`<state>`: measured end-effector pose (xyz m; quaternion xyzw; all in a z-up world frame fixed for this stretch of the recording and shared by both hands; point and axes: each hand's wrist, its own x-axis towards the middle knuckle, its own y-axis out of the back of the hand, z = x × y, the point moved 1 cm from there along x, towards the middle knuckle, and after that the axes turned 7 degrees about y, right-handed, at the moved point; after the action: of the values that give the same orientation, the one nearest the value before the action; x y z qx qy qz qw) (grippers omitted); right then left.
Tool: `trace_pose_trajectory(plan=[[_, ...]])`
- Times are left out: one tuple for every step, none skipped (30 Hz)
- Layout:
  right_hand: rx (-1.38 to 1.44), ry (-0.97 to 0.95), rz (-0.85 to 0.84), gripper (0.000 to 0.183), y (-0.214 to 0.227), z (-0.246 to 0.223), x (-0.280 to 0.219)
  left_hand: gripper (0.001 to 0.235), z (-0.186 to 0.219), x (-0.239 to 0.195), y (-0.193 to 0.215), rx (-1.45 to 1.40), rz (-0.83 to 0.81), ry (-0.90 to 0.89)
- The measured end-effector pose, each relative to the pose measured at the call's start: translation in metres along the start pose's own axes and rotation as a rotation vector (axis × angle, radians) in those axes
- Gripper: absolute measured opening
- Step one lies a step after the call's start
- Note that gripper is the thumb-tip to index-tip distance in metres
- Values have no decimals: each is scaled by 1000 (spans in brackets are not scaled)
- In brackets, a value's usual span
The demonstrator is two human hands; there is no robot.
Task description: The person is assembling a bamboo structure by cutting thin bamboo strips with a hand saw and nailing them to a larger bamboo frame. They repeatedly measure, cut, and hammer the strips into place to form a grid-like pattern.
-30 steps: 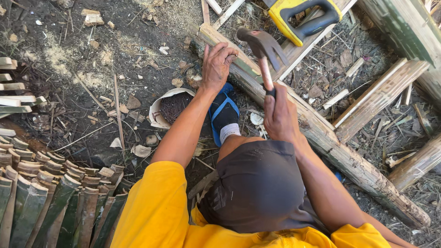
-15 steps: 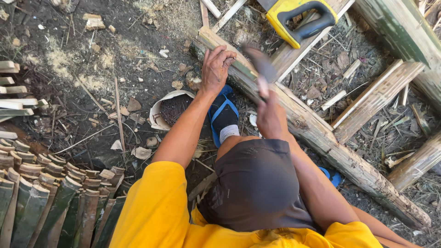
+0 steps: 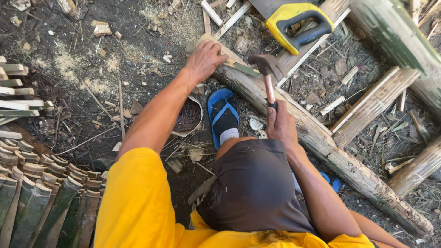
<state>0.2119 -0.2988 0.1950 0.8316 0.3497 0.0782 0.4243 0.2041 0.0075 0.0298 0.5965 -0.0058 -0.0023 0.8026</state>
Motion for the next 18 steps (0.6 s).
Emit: trace_pose_trajectory(plan=[[70, 10, 29, 23, 2, -1, -5, 38, -2, 3, -4, 11, 7, -45], [140, 20, 59, 24, 6, -2, -10, 39, -4, 5, -7, 33, -24, -65], [210, 29, 89, 25, 9, -4, -15, 40, -6, 7, -8, 55, -53, -86], [255, 117, 159, 29, 12, -6, -19, 41, -7, 7, -9, 77, -82, -107], [304, 208, 234, 32, 13, -8, -22, 38, -8, 8, -7, 42, -93, -105], [352, 299, 309, 35, 13, -7, -24, 34, -8, 7, -5, 8, -103, -103], [282, 237, 243, 34, 6, -4, -19, 31, -9, 6, -4, -26, -114, -100], [211, 175, 176, 32, -7, 1, -8, 33, -8, 7, -2, -29, -105, -93], [139, 113, 110, 30, -22, 6, 5, 35, -8, 8, -1, -32, -95, -89], [68, 51, 43, 29, -35, 9, 16, 37, -6, 7, 1, -35, -86, -84], [-7, -4, -12, 27, -42, 11, 28, 34, -4, 8, 3, -46, -110, -70], [-82, -59, -68, 26, -43, 12, 34, 31, 0, 6, 5, -57, -134, -57], [-28, -24, -9, 25, -38, 10, 35, 29, -1, 6, 7, -68, -165, -45], [26, 11, 50, 23, -31, 7, 35, 32, -6, 13, 8, -42, -142, -63], [75, 41, 91, 23, -23, 5, 27, 35, -5, 13, 4, -32, -125, -70], [180, 0, 134, 22, -19, 2, 14, 38, -4, 11, -1, -23, -109, -78], [287, -31, 185, 21, -18, -4, 5, 36, -5, 11, -1, -35, -114, -71], [394, -63, 236, 21, -18, -5, 0, 35, -5, 11, -1, -48, -119, -65]])
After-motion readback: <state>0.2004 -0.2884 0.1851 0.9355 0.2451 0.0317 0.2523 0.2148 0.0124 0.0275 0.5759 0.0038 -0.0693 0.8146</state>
